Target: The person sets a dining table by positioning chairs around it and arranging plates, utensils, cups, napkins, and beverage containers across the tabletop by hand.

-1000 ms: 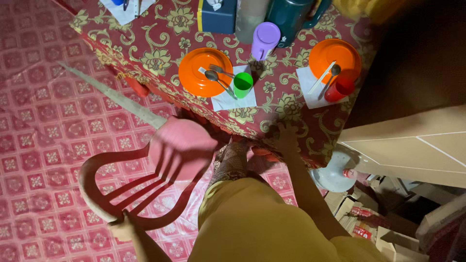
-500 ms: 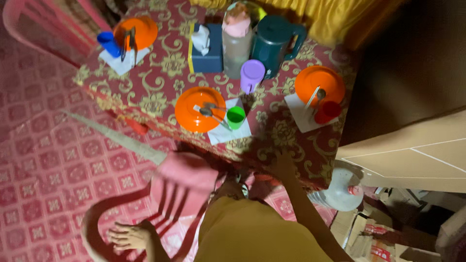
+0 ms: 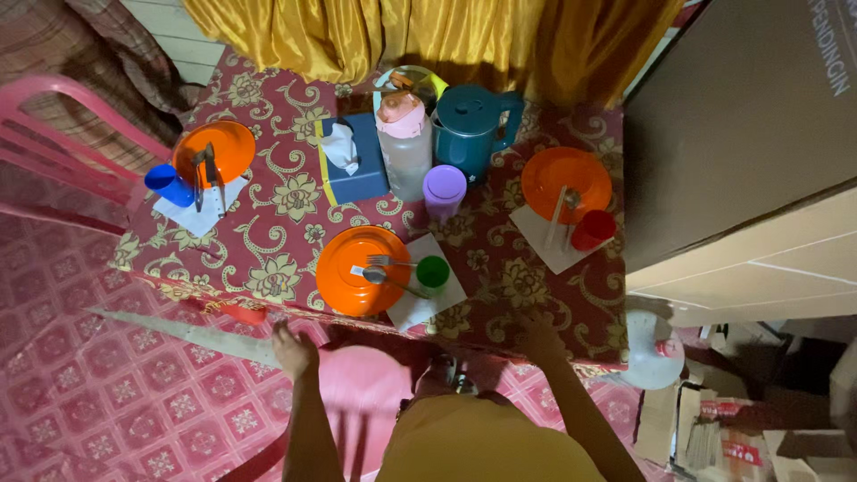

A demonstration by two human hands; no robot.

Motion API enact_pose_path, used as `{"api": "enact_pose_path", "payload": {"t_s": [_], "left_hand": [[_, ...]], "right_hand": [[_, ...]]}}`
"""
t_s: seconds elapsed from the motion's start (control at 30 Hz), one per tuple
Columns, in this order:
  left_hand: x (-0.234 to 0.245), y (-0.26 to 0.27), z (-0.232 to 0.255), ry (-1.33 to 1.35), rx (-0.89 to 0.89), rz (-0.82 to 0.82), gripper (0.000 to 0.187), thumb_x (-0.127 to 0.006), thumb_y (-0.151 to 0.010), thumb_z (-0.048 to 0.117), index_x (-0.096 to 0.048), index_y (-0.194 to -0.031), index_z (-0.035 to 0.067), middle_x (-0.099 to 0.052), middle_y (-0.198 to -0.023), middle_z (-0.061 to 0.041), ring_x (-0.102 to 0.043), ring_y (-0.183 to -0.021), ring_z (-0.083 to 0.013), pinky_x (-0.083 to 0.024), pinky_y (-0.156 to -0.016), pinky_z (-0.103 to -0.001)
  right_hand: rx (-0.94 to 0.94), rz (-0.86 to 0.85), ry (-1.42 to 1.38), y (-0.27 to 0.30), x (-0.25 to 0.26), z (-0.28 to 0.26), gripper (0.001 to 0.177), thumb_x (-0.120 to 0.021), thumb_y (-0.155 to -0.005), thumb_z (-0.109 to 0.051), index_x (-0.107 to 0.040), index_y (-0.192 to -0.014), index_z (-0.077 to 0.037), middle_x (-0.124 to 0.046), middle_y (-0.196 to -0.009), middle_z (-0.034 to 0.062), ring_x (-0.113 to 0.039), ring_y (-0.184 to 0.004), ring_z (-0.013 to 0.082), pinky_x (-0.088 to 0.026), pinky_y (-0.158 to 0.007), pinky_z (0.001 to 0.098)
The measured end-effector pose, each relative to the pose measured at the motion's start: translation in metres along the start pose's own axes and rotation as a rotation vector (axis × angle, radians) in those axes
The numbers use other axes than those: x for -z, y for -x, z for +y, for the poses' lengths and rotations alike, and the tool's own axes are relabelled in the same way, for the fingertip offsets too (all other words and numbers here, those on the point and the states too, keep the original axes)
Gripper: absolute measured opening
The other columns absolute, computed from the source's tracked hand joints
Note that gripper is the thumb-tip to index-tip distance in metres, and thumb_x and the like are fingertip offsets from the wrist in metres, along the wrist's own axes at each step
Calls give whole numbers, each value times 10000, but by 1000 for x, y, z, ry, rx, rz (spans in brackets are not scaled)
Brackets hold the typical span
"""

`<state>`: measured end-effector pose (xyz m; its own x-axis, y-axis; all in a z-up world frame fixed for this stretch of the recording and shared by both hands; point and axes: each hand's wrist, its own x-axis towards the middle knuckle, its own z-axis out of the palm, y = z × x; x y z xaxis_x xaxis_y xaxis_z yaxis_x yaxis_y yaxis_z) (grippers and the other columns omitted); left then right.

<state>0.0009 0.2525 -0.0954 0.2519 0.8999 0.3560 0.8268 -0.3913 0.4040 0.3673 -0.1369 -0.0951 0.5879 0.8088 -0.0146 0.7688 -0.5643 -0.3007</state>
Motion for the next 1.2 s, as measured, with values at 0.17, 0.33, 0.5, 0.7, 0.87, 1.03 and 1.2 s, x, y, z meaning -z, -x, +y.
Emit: {"api": "enact_pose_path", "payload": {"t_s": [0.17,0.33,0.5,0.7,0.87,1.03,1.2], "left_hand": [[-26,-50,12,219,-109,-132,526,-494,-964,152,-497,-1487,107,-489,-1536,-131,-482,-1436,-389,-410,-1199,-498],[-38,-51,16,96,1,-186,546,-536,-1013,349,-487,-1505,119,-429,-1569,-138,-369,-1448,-412,-310,-1202,-531],[-41,-53,16,71,72,-188,578,-530,-1043,458,-480,-1497,104,-407,-1578,-141,-325,-1463,-433,-279,-1184,-559],[-44,-50,14,100,54,-175,535,-511,-991,399,-493,-1483,187,-419,-1608,-83,-371,-1490,-348,-288,-1247,-519],[-45,-53,7,124,-50,-249,625,-487,-987,361,-358,-1582,217,-303,-1664,-97,-209,-1557,-348,-201,-1225,-650],[-51,-59,6,103,53,-462,687,-417,-988,393,-198,-1626,259,-77,-1706,-105,5,-1554,-384,-103,-1142,-735],[-55,-55,5,160,88,-436,669,-370,-1028,434,-167,-1653,308,-44,-1745,-19,0,-1607,-340,-121,-1201,-721]], "right_hand": [[-32,-14,19,-6,1,1,764,-759,-766,-460,-533,-1400,-99,-502,-1390,261,-465,-1290,479,-354,-1123,571],[-57,-36,36,-4,1,-3,694,-749,-796,-400,-539,-1397,-124,-499,-1392,245,-455,-1299,471,-344,-1133,568],[-95,-72,77,0,-2,-6,629,-739,-826,-339,-545,-1394,-149,-496,-1394,230,-446,-1308,464,-334,-1142,564],[-206,-172,136,-6,-3,-20,709,-716,-844,-321,-488,-1493,-150,-522,-1368,230,-478,-1312,419,-378,-1168,528],[-336,-262,282,-10,-5,-49,1084,-748,-705,-700,-342,-1542,-144,-392,-1493,229,-351,-1352,479,-381,-1042,641],[-482,-330,188,-20,-18,-58,746,-621,-897,-569,-433,-1470,-131,-439,-1479,198,-482,-1355,393,-440,-1054,663],[-594,-355,138,-34,-22,-62,776,-645,-883,-518,-399,-1493,-106,-396,-1484,219,-450,-1364,417,-438,-995,705]]}}
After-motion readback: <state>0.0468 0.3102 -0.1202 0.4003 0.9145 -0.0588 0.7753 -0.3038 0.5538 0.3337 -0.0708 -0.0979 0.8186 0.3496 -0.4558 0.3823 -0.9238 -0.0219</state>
